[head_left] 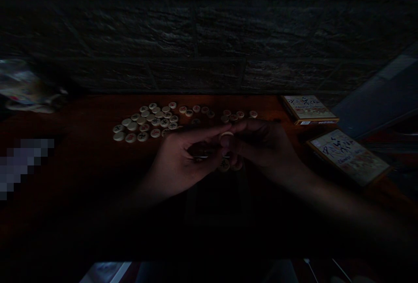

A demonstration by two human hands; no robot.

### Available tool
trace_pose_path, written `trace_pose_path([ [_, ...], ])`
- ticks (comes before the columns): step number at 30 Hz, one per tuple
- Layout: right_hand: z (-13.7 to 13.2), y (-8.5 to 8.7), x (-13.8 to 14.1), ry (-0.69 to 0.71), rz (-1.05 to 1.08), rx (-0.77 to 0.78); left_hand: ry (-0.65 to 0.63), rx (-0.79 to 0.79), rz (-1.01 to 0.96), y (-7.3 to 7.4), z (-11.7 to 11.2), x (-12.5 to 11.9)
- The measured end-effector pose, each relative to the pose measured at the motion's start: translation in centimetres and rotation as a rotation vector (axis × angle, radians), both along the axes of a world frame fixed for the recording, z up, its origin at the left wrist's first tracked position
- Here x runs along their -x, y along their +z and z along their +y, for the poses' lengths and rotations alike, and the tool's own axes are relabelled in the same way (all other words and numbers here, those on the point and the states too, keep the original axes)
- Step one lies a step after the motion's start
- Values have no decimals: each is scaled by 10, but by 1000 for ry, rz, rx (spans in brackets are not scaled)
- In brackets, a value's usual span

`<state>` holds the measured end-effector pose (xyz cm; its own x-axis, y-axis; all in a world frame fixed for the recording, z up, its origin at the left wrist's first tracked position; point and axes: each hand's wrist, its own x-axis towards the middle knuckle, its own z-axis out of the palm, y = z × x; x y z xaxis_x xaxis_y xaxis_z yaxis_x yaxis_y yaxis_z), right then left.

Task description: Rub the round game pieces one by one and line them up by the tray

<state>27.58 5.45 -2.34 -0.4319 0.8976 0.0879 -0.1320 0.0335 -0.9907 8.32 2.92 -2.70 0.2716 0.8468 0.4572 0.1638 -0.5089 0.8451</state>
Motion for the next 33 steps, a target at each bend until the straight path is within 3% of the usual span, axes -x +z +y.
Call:
trace_pose_path([
  [12,-1,1,1,10,-10,5,20,-21,47,-4,-1,2],
  [24,-2,2,-1,13,-70,-55,54,59,-41,-3,0,1],
  [33,-2,2,-1,-36,-62,-67,197,-117,127,-6,4,6],
])
